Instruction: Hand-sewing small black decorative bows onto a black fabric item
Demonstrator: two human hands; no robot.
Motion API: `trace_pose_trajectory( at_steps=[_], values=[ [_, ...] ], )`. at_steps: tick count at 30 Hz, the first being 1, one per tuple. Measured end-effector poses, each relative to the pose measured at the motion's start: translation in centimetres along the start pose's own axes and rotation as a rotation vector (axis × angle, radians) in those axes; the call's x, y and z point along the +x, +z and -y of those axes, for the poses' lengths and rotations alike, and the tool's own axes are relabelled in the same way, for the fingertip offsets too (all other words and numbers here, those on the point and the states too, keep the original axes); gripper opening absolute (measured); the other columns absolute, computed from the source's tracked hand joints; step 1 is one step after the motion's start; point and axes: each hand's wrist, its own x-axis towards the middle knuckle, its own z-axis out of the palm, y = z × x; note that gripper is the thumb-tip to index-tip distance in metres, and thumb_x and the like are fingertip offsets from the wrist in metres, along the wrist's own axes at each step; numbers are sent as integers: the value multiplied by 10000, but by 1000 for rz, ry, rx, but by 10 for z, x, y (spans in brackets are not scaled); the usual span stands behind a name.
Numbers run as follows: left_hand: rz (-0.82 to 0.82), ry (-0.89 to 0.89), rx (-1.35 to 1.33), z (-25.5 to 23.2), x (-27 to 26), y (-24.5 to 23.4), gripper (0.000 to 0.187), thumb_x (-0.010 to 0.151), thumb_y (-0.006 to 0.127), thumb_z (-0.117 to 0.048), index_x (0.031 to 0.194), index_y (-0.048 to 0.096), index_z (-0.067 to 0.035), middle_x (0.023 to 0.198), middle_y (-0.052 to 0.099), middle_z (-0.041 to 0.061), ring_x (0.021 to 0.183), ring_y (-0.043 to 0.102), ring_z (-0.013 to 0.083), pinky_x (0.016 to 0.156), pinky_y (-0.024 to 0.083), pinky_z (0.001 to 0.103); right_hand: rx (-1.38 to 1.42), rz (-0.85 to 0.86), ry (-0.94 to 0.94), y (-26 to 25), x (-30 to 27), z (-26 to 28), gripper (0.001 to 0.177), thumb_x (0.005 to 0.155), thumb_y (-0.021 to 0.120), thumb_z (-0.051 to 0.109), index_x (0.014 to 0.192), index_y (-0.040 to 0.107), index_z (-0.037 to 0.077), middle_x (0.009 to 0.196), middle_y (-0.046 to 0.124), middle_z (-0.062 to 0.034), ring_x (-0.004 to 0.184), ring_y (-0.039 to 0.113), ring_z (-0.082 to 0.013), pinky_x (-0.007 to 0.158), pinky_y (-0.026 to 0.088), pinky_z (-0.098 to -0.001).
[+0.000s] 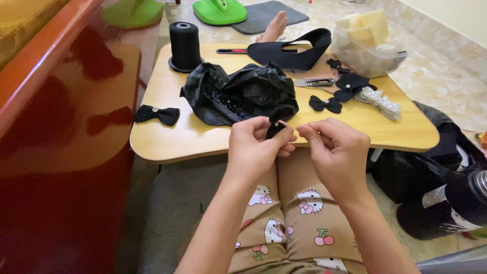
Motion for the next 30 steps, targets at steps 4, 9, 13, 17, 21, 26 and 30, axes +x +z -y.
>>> trace_pose_trajectory(
  at_steps=[4,9,13,17,21,26,30],
  values=[
    [-16,26,61,-5,-1,-4,133,823,771,9,906,718,99,712,735,234,548,737,229,510,660,306,28,8,-12,5,-1,0,228,997,748,168,771,729,142,532,294,-11,514,410,-98,575,395,-228],
    [-13,13,102,-2,0,-22,160,798,803,7,911,726,89,712,737,214,550,740,223,513,667,299,-24,39,-47,10,-5,-5,244,999,745,173,759,715,145,522,310,-20,474,436,-150,566,415,-256],
    [1,-11,124,-3,0,-24,132,803,790,12,893,726,83,708,741,218,542,740,216,526,665,287,27,68,100,10,-5,-4,201,971,774,182,771,753,182,479,269,6,431,354,-84,479,366,-224],
    [-69,-6,177,-5,12,-45,198,834,773,-42,950,702,102,732,728,214,563,729,201,546,656,284,539,140,463,1,2,16,102,975,706,72,915,776,28,495,337,82,482,328,5,435,295,-162],
    [-258,81,502,-28,16,-90,182,851,758,-60,992,720,50,753,739,163,584,736,174,541,639,254,700,125,574,-15,7,1,156,1025,639,106,1090,735,2,569,352,63,508,325,1,435,309,-157],
    [-445,210,1095,-27,31,-148,222,916,737,-320,794,795,-144,579,681,53,607,700,268,550,514,375,804,149,635,-25,8,-23,236,1088,503,118,1168,651,-48,640,252,43,559,240,-46,516,304,-198],
    [-475,75,1242,-27,23,-159,340,871,762,-494,954,814,-168,738,745,-4,819,749,271,729,571,402,819,160,623,-21,6,-32,206,1068,482,53,1159,613,-78,668,258,39,587,249,-53,580,338,-229]
  ],
)
